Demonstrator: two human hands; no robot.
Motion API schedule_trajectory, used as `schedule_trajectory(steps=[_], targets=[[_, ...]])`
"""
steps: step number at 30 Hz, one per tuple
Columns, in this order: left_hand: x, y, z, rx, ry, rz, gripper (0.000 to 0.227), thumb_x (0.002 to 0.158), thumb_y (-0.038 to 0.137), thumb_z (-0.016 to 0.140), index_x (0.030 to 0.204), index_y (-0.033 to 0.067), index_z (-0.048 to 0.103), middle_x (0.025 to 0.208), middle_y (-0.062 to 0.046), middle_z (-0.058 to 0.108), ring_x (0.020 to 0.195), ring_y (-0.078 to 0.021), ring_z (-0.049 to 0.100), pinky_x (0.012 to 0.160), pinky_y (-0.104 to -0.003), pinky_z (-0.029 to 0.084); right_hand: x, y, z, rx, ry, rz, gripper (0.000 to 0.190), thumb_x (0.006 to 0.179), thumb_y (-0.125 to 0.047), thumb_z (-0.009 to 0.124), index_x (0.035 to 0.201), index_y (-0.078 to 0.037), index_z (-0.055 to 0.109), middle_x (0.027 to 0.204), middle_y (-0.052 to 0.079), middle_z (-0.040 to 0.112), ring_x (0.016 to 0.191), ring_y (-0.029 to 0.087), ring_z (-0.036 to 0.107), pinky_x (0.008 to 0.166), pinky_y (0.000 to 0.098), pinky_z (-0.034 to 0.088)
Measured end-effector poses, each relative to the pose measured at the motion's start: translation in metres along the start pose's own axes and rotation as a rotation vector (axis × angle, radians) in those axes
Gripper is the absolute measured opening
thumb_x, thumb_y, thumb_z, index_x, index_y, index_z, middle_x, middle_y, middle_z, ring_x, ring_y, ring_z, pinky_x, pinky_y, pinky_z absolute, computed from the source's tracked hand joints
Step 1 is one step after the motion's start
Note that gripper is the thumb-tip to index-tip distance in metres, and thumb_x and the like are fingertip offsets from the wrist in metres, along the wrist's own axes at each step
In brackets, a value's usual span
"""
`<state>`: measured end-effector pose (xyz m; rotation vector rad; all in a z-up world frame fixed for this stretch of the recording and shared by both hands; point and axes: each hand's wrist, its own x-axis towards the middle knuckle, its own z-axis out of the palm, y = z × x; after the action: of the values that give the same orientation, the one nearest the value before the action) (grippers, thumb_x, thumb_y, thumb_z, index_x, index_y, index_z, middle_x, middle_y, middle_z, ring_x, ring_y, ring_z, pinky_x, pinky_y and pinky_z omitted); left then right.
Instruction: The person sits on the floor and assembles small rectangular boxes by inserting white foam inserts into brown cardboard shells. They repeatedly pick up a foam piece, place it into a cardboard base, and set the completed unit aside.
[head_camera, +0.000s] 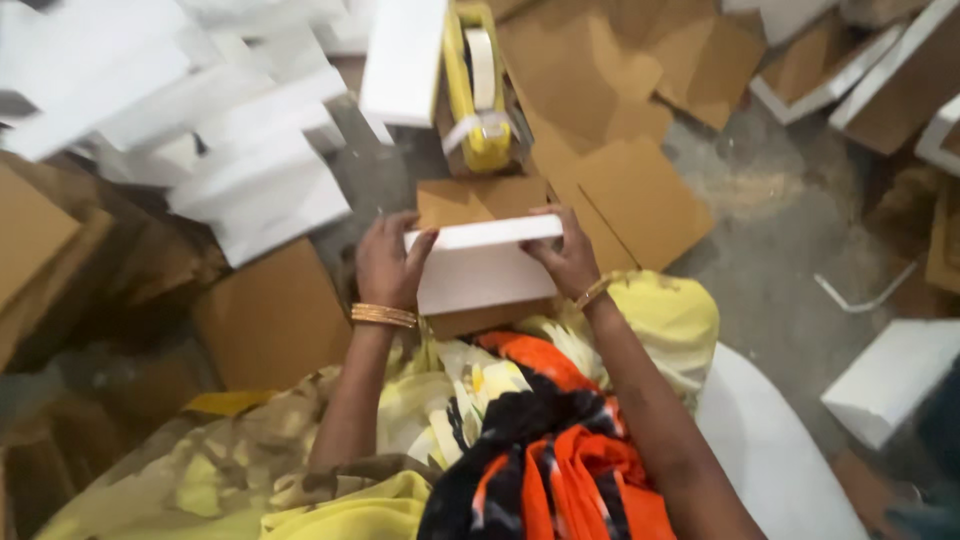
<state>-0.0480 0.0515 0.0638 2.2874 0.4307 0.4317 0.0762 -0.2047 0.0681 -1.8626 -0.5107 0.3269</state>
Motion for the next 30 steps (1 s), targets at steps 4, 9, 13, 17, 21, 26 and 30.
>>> schedule_trajectory(steps=[4,9,13,17,21,26,30], targets=[[-0.006,-0.034,0.044,-0.616,0.102,-0.418,0.041,0.102,0.044,0.056,0.115,0.007,0.066,0.11,-0.009,0.07,0.103,-0.0189,0.061,0.092,-0.036,0.048,0.002,-0.001,0.01,0.053,-0.018,0.028,0.051,0.09,-0.02,0.077,0.134,-0.007,0.057,0.123,0.01,0.065,0.111,0.021,0.063,0.095,0.0347,0.053],[-0.004,-0.07,0.084,-0.742,0.325,-0.319,0.03,0.103,0.033,0.063,0.106,0.0032,0.065,0.097,-0.007,0.067,0.093,-0.0158,0.059,0.086,-0.032,0.049,0.009,0.008,0.017,0.313,-0.096,0.101,0.051,0.1,-0.022,0.058,0.147,-0.005,0.046,0.142,0.008,0.06,0.132,0.017,0.052,0.11,0.0318,0.042],[0.004,-0.091,0.094,-0.849,0.428,-0.219,0.025,0.103,0.028,0.062,0.106,0.0037,0.066,0.098,-0.004,0.065,0.091,-0.0132,0.056,0.085,-0.03,0.047,0.017,0.017,0.028,0.38,-0.097,0.133,0.055,0.098,-0.012,0.056,0.15,-0.003,0.044,0.146,0.011,0.058,0.136,0.018,0.05,0.113,0.0321,0.039],[0.003,-0.093,0.098,-1.132,0.462,-0.436,0.024,0.1,0.03,0.063,0.107,0.0065,0.065,0.092,-0.005,0.066,0.084,-0.0135,0.059,0.078,-0.031,0.049,0.024,0.012,0.036,0.455,-0.088,0.101,0.058,0.095,-0.008,0.055,0.151,-0.002,0.044,0.147,0.011,0.058,0.136,0.017,0.049,0.114,0.0302,0.036],[0.007,-0.082,0.095,-1.163,0.518,-0.382,0.027,0.103,0.031,0.064,0.11,0.0051,0.064,0.098,-0.002,0.064,0.089,-0.0119,0.056,0.082,-0.028,0.048,0.027,0.006,0.041,0.829,-0.089,0.185,0.058,0.092,-0.007,0.057,0.148,-0.004,0.044,0.136,0.01,0.06,0.12,0.019,0.056,0.105,0.0334,0.044],[0.008,-0.069,0.079,-0.753,0.53,-0.409,0.027,0.102,0.031,0.062,0.11,0.0052,0.065,0.102,-0.002,0.067,0.094,-0.0109,0.059,0.086,-0.026,0.049,0.02,0.005,0.04,0.588,-0.024,0.175,0.043,0.097,-0.017,0.063,0.137,-0.001,0.056,0.117,0.007,0.065,0.106,0.015,0.058,0.095,0.0304,0.047],[0.008,-0.054,0.065,-0.854,0.521,-0.281,0.024,0.101,0.026,0.066,0.109,0.0034,0.064,0.103,-0.001,0.065,0.097,-0.012,0.058,0.089,-0.029,0.05,0.01,0.012,0.04,0.433,0.024,0.211,0.036,0.1,-0.025,0.065,0.13,-0.005,0.063,0.104,0.004,0.064,0.094,0.014,0.056,0.086,0.0319,0.049]])
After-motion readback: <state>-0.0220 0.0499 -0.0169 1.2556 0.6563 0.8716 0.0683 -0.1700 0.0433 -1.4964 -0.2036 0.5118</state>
